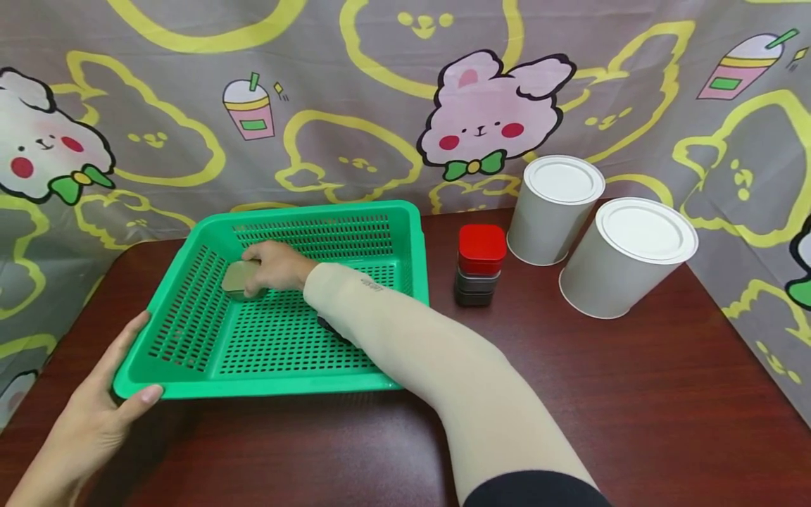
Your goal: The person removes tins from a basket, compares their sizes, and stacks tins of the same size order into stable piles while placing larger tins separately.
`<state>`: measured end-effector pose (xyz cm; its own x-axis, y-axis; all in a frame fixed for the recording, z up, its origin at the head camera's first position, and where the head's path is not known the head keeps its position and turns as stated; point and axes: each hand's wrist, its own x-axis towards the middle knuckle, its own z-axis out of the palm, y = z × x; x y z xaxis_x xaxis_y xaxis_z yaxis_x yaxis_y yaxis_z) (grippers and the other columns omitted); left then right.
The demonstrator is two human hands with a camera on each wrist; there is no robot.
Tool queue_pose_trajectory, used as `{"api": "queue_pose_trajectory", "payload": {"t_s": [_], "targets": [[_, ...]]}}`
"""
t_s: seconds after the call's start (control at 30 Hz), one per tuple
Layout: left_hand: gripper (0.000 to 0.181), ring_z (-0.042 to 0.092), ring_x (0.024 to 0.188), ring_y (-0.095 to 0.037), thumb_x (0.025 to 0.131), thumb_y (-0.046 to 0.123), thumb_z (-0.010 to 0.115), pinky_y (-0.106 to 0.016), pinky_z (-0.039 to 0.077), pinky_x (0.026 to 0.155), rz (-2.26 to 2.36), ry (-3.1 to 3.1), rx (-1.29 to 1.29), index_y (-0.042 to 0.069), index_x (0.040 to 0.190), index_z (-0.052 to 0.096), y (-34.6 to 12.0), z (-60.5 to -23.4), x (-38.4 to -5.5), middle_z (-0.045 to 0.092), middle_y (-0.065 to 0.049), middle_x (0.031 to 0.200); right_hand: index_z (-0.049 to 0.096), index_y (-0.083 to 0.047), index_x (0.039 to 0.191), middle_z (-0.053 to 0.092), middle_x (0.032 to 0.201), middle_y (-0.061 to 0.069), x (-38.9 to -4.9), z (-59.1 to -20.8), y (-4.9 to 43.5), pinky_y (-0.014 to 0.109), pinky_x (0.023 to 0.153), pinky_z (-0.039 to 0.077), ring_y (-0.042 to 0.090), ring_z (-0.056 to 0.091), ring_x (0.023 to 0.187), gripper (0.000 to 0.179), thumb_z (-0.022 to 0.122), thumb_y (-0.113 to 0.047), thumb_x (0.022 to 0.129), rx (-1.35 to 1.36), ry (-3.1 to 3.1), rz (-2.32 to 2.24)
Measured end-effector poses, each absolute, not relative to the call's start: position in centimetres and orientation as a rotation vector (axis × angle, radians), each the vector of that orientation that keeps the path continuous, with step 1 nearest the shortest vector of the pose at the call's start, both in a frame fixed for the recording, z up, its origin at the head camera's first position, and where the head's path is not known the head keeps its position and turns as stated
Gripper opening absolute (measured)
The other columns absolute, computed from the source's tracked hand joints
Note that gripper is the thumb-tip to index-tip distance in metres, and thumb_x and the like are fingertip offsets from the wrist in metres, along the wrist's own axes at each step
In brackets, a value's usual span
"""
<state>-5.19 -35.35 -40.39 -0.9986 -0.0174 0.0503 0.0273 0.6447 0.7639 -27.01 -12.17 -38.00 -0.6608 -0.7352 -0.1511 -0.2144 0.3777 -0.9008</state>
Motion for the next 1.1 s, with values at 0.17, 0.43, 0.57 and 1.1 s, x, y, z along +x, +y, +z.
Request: {"api": "queue_pose_trajectory", "payload": {"t_s": [0.17, 0.43, 0.57, 1.1], "targets": [[0.101, 0.042, 0.119, 0.023, 0.097, 0.003, 0.072, 0.000, 0.032, 0.093, -1.305, -2.803, -0.001, 0.038, 0.169, 0.009, -35.30, -40.32, -5.23, 0.035, -0.016, 0.163, 0.046, -0.008, 0.157, 0.058, 0.141, 0.010, -26.98, -38.13, -12.55, 0.025, 0.082, 0.047, 0.016, 0.057, 0.104, 0.071, 0.077, -0.009, 0.094, -0.831, 2.142, -1.224], [0.101, 0.043, 0.118, 0.022, 0.098, 0.003, 0.071, -0.001, 0.033, 0.091, -1.314, -2.804, -0.002, 0.038, 0.169, 0.009, -35.34, -40.34, -5.17, 0.036, -0.013, 0.162, 0.049, -0.007, 0.156, 0.058, 0.142, 0.011, -26.76, -38.35, -12.97, 0.025, 0.081, 0.046, 0.018, 0.056, 0.104, 0.067, 0.077, -0.011, 0.095, -0.872, 2.181, -1.189], [0.101, 0.042, 0.118, 0.022, 0.098, 0.003, 0.071, -0.001, 0.033, 0.091, -1.317, -2.804, 0.000, 0.038, 0.169, 0.009, -35.27, -40.27, -5.21, 0.032, -0.025, 0.162, 0.049, -0.008, 0.155, 0.058, 0.142, 0.010, -26.67, -38.35, -13.12, 0.025, 0.081, 0.046, 0.019, 0.056, 0.104, 0.066, 0.076, -0.012, 0.095, -0.881, 2.191, -1.174], [0.100, 0.043, 0.119, 0.022, 0.099, 0.005, 0.070, -0.001, 0.033, 0.091, -1.343, -2.813, 0.015, 0.040, 0.169, 0.007, -35.21, -39.94, -5.19, 0.034, -0.025, 0.161, 0.050, -0.006, 0.154, 0.057, 0.146, 0.012, -26.89, -37.52, -12.79, 0.024, 0.087, 0.047, 0.018, 0.057, 0.110, 0.062, 0.073, -0.008, 0.096, -0.883, 2.148, -1.194]]}}
